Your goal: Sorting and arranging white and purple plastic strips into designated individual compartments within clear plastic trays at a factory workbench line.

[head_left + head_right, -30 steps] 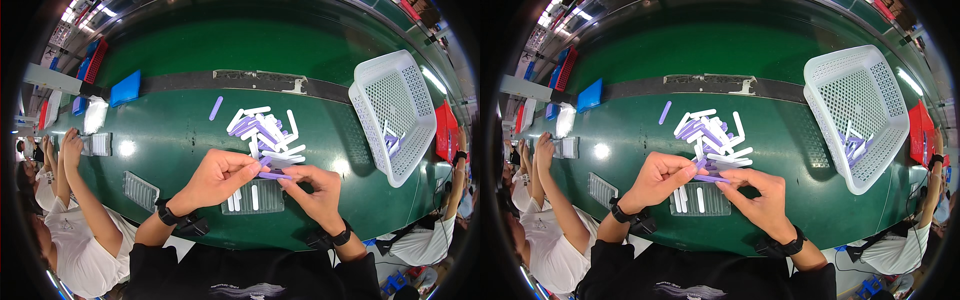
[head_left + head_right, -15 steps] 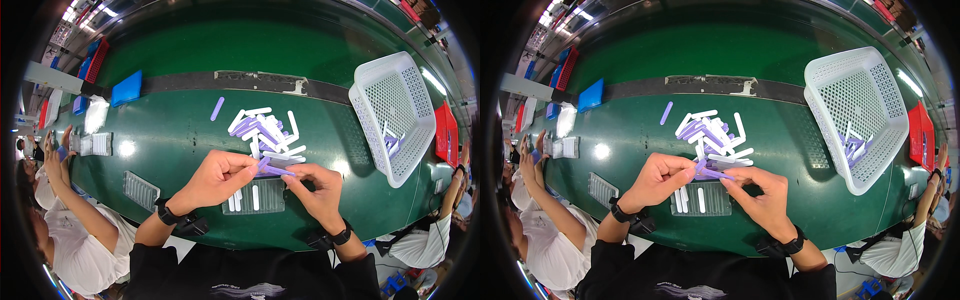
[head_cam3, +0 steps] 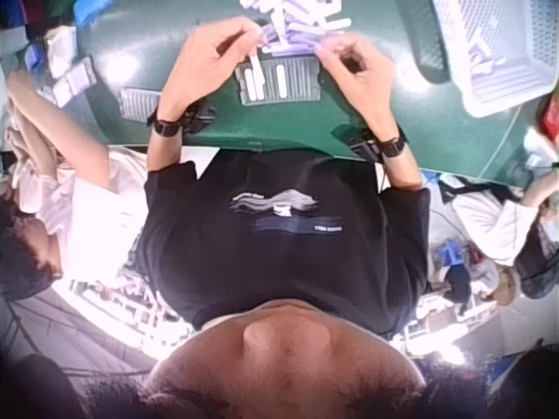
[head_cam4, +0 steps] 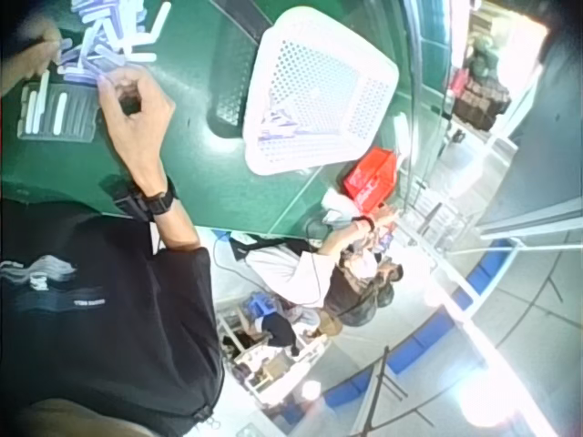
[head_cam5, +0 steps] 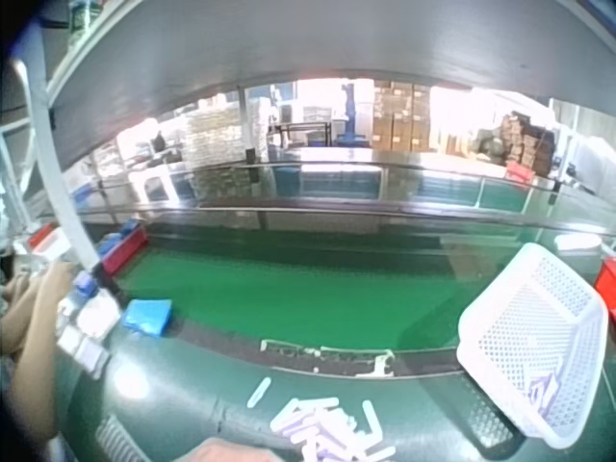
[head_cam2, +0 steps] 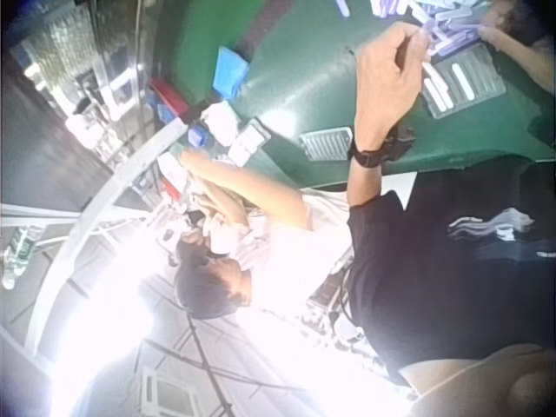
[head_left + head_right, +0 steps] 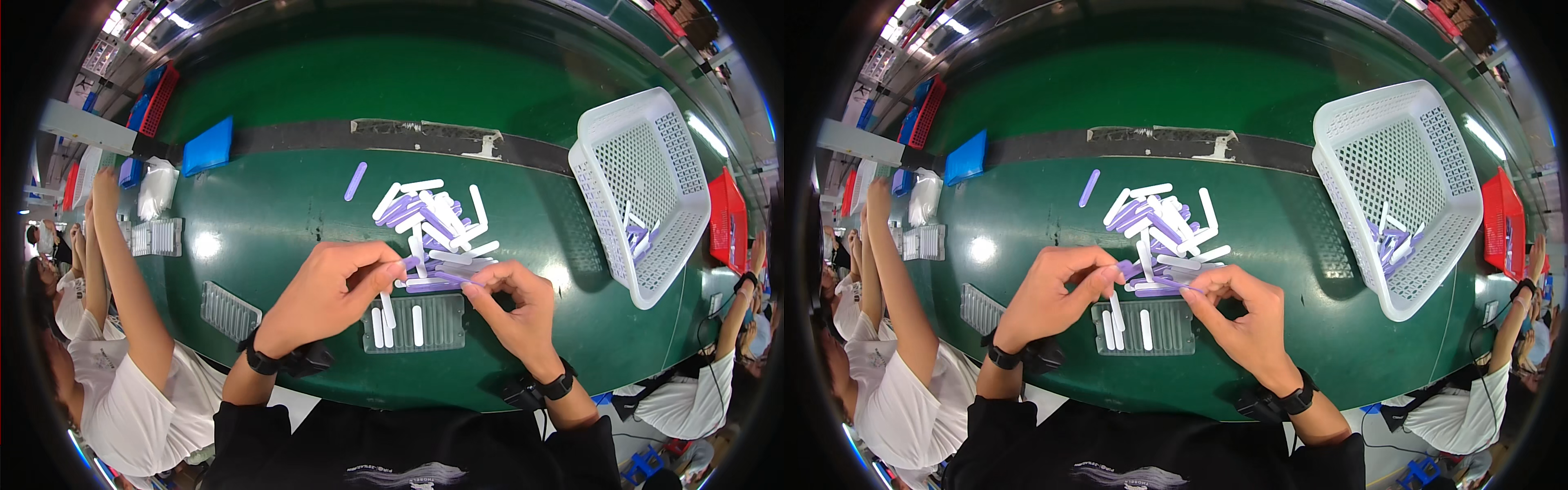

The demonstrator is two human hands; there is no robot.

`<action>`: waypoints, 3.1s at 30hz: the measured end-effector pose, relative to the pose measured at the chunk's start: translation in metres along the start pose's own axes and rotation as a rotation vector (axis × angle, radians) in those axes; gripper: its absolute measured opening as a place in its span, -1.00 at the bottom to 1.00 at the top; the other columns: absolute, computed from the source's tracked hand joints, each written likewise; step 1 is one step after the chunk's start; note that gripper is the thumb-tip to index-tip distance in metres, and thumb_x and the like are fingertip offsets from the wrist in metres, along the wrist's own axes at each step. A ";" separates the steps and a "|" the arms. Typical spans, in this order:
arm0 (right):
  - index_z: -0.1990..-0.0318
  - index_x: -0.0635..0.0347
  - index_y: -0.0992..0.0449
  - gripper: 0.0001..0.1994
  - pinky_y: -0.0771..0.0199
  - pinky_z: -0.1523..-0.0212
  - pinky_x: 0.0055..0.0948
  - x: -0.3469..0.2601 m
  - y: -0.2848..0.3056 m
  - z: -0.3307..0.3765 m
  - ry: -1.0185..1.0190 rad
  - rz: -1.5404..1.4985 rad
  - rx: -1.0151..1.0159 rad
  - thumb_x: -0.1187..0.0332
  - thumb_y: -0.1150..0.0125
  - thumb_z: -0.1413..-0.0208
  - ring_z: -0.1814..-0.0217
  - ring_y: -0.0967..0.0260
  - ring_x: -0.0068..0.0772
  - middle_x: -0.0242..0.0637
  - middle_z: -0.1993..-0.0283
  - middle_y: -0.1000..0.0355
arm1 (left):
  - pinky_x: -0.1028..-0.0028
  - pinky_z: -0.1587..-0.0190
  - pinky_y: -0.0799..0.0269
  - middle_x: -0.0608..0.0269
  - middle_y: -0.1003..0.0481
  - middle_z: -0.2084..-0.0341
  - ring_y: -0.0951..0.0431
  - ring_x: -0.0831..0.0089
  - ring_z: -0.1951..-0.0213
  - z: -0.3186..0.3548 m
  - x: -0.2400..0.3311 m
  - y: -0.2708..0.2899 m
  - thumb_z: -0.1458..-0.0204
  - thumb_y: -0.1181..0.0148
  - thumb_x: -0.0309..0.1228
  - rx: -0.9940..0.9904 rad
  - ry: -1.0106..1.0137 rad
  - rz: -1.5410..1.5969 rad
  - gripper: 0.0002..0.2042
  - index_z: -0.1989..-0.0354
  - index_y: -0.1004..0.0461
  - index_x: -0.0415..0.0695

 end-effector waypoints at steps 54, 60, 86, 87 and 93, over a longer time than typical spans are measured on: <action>0.11 0.13 -0.70 -0.78 -0.36 0.37 -0.52 -0.032 -0.007 0.028 0.901 0.949 -0.653 0.37 -0.37 -0.06 0.33 -0.33 -0.54 -0.51 0.28 -0.37 | 0.52 0.57 -0.13 0.53 -0.09 0.67 -0.22 0.63 0.64 0.101 -0.006 -0.049 -0.09 -0.45 -0.17 0.026 -0.554 -1.064 -0.61 -0.01 -0.65 -0.13; 0.26 0.13 -0.67 -0.84 -0.45 0.45 -0.38 -0.024 0.007 -0.005 0.628 0.694 -0.246 0.41 -0.50 0.00 0.45 -0.48 -0.40 -0.44 0.34 -0.48 | 0.43 0.59 -0.31 0.41 -0.51 0.66 -0.49 0.42 0.68 0.070 0.000 -0.027 -0.12 -0.43 -0.20 -0.054 -0.431 -0.626 -0.76 0.21 -0.69 -0.10; 0.25 0.14 -0.79 -0.73 -0.54 0.39 -0.54 -0.049 0.020 -0.012 0.806 0.527 0.009 0.56 -0.53 0.20 0.35 -0.52 -0.46 -0.35 0.25 -0.60 | 0.50 0.58 0.09 0.53 -0.12 0.72 -0.10 0.59 0.67 0.016 0.019 -0.019 0.12 -0.44 -0.62 0.345 -1.007 -0.816 -0.71 0.18 -0.62 -0.14; 0.24 0.16 -0.78 -0.73 -0.57 0.37 -0.53 -0.051 0.020 -0.011 0.829 0.537 -0.014 0.56 -0.51 0.20 0.33 -0.53 -0.43 -0.34 0.24 -0.61 | 0.50 0.58 0.09 0.53 -0.12 0.72 -0.10 0.59 0.67 0.016 0.021 -0.020 0.12 -0.45 -0.62 0.344 -1.026 -0.813 -0.71 0.17 -0.63 -0.13; 0.25 0.23 -0.74 -0.75 -0.70 0.28 -0.45 -0.055 0.025 -0.006 0.906 0.570 -0.033 0.53 -0.46 0.18 0.24 -0.61 -0.33 -0.28 0.20 -0.64 | 0.51 0.57 0.10 0.54 -0.11 0.72 -0.08 0.61 0.67 0.019 0.021 -0.018 0.12 -0.49 -0.62 0.335 -1.060 -0.818 -0.68 0.15 -0.63 -0.10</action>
Point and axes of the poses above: each hand's wrist, its own z-axis away from the middle knuckle, its own y-axis out of the back of the hand, x = y × z, the point moved 2 cm from there along -z, towards the middle knuckle
